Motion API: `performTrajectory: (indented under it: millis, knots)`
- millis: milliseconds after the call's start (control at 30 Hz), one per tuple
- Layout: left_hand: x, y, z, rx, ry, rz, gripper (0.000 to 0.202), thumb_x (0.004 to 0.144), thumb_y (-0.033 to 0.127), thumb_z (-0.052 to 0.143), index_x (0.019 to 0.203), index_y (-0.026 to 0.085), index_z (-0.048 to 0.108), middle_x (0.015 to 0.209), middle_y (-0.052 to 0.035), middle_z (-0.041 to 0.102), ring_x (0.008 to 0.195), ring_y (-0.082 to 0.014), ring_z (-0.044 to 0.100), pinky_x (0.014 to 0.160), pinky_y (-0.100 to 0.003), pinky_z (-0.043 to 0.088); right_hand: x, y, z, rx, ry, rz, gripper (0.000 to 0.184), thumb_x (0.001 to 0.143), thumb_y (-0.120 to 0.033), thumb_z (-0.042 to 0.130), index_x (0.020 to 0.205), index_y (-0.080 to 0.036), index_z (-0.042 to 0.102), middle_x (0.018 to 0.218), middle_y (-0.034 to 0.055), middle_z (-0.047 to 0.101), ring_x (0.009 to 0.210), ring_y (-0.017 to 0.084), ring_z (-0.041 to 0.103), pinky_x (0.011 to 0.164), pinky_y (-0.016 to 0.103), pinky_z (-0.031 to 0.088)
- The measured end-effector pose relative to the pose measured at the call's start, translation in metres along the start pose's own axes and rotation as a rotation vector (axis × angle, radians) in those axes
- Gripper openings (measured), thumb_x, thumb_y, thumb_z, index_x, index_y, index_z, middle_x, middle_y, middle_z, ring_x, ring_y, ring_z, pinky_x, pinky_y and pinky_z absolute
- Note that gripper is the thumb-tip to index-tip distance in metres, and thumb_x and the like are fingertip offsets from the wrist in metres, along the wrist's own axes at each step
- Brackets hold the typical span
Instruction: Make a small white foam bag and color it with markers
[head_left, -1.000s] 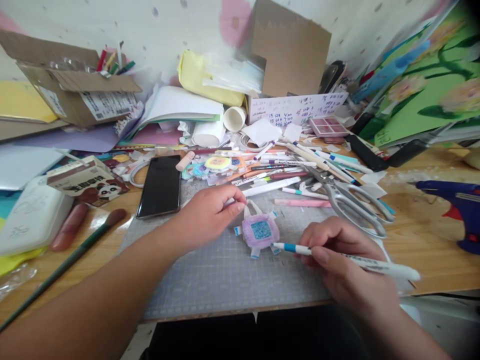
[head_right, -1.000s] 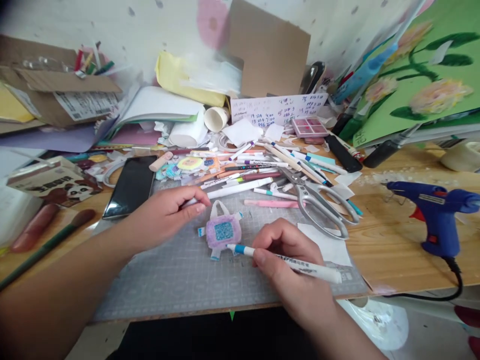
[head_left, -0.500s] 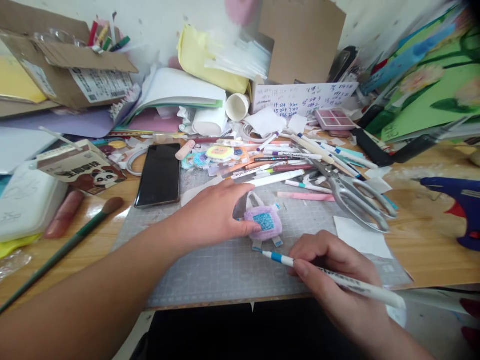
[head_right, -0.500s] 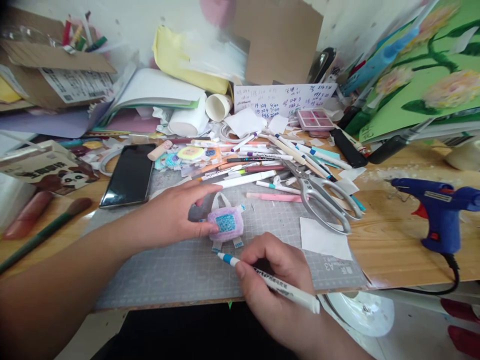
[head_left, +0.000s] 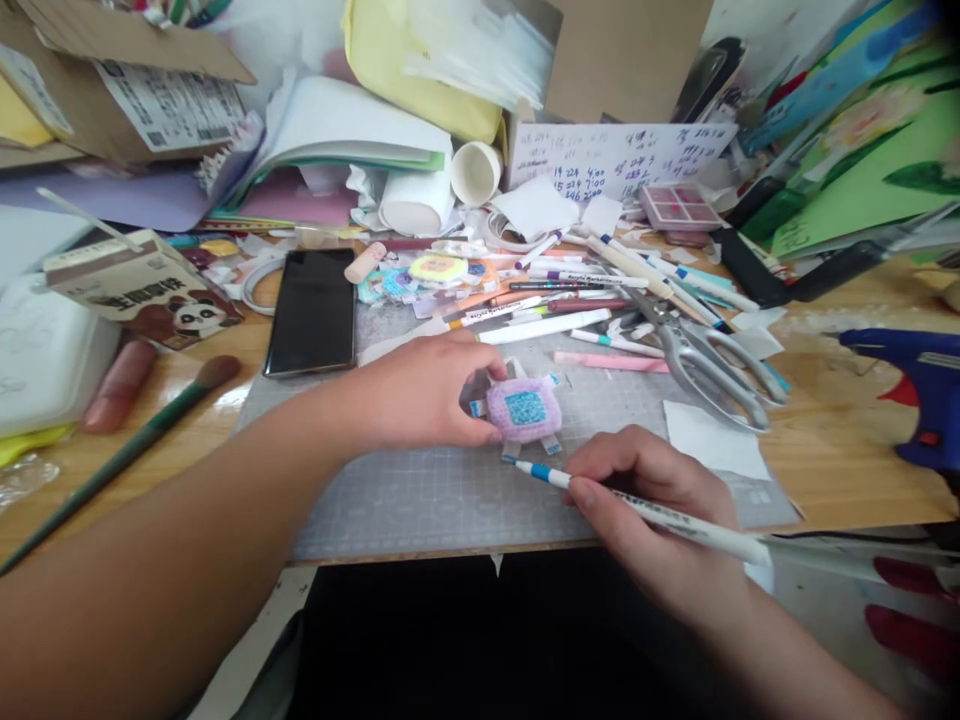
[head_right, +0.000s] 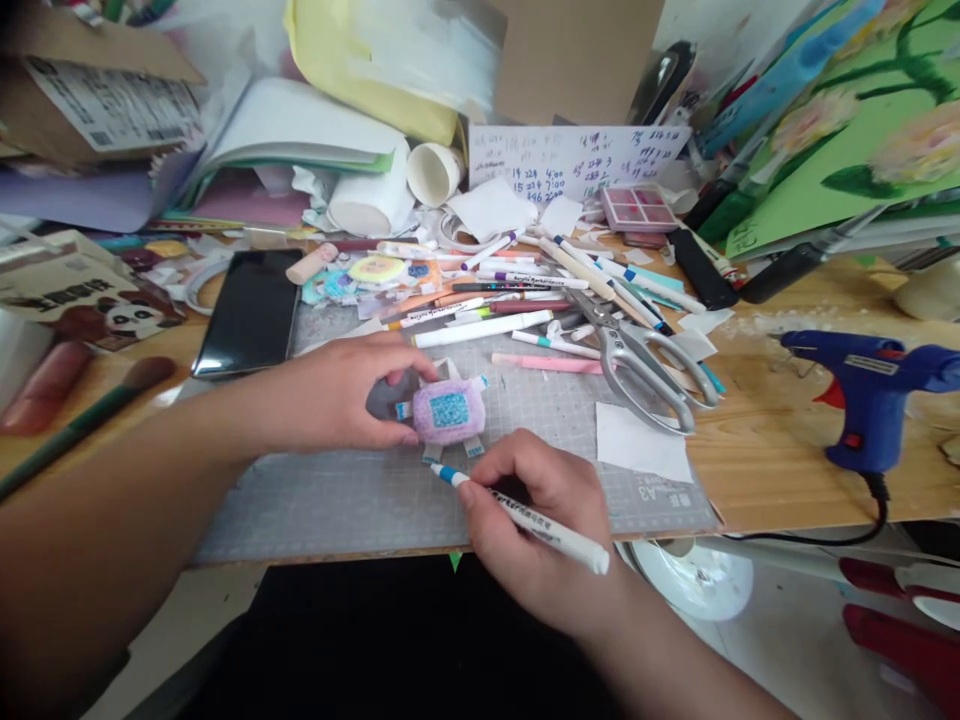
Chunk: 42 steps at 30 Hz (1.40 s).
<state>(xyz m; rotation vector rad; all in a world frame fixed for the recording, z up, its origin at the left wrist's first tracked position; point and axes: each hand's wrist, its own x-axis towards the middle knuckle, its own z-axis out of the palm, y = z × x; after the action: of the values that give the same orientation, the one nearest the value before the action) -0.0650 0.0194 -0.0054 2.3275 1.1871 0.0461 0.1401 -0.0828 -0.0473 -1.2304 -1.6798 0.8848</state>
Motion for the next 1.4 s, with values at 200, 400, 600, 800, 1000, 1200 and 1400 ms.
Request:
performTrajectory:
  millis: [200, 400, 600, 800, 1000, 1200, 1400]
  knots:
    - [-0.002, 0.003, 0.005, -0.022, 0.043, -0.005, 0.028, 0.066, 0.037, 0.069, 0.088, 0.023, 0.058, 0.084, 0.0003, 0.057, 0.074, -0.0190, 0.053, 0.061, -0.029, 0.034, 0.000, -0.002, 0.000, -0.067, -0.002, -0.016, 0.010, 0.083, -0.017, 0.060, 0.076, -0.023, 0.055, 0.059, -0.0044, 0.059, 0.051, 0.010, 0.051, 0.045, 0.020, 0.038]
    - [-0.003, 0.005, 0.012, -0.034, 0.101, 0.020, 0.031, 0.064, 0.031, 0.068, 0.088, 0.023, 0.050, 0.087, 0.0006, 0.055, 0.074, -0.0175, 0.052, 0.060, -0.029, 0.035, 0.002, -0.003, 0.002, -0.164, -0.005, -0.041, 0.009, 0.081, -0.017, 0.060, 0.076, -0.022, 0.055, 0.058, -0.0055, 0.057, 0.047, 0.008, 0.048, 0.044, 0.020, 0.037]
    - [-0.006, 0.006, 0.014, -0.042, 0.109, 0.021, 0.031, 0.065, 0.029, 0.066, 0.088, 0.023, 0.046, 0.088, 0.0009, 0.056, 0.076, -0.0180, 0.053, 0.061, -0.029, 0.036, 0.005, -0.005, 0.002, -0.212, -0.050, -0.072, 0.010, 0.083, -0.017, 0.057, 0.075, -0.022, 0.054, 0.059, -0.0050, 0.059, 0.049, 0.009, 0.050, 0.046, 0.021, 0.038]
    - [-0.006, 0.006, 0.015, -0.049, 0.110, 0.020, 0.032, 0.065, 0.029, 0.066, 0.088, 0.024, 0.045, 0.090, 0.0003, 0.057, 0.074, -0.0182, 0.053, 0.059, -0.029, 0.034, 0.004, -0.005, 0.001, -0.220, -0.066, -0.078, 0.010, 0.083, -0.017, 0.058, 0.074, -0.021, 0.054, 0.059, -0.0046, 0.059, 0.049, 0.009, 0.051, 0.047, 0.021, 0.039]
    - [-0.006, 0.008, 0.014, -0.057, 0.101, 0.019, 0.030, 0.065, 0.027, 0.066, 0.088, 0.023, 0.046, 0.088, 0.0001, 0.058, 0.075, -0.0189, 0.054, 0.059, -0.029, 0.034, 0.004, -0.006, 0.002, -0.242, -0.046, -0.086, 0.010, 0.082, -0.017, 0.058, 0.073, -0.021, 0.054, 0.058, -0.0042, 0.059, 0.047, 0.009, 0.050, 0.045, 0.022, 0.038]
    - [-0.007, 0.009, 0.012, -0.063, 0.085, 0.022, 0.030, 0.066, 0.029, 0.064, 0.088, 0.023, 0.046, 0.089, -0.0005, 0.058, 0.075, -0.0193, 0.054, 0.059, -0.030, 0.035, 0.006, -0.007, 0.000, -0.241, -0.055, -0.048, 0.012, 0.083, -0.018, 0.057, 0.072, -0.022, 0.054, 0.058, -0.0025, 0.060, 0.049, 0.011, 0.051, 0.046, 0.024, 0.040]
    - [-0.006, 0.009, 0.011, -0.058, 0.067, 0.016, 0.031, 0.066, 0.029, 0.065, 0.090, 0.023, 0.045, 0.091, -0.0012, 0.059, 0.075, -0.0195, 0.055, 0.060, -0.030, 0.037, 0.005, -0.005, 0.000, -0.219, -0.055, -0.032, 0.012, 0.083, -0.018, 0.056, 0.072, -0.022, 0.054, 0.058, -0.0027, 0.060, 0.049, 0.011, 0.052, 0.046, 0.023, 0.040]
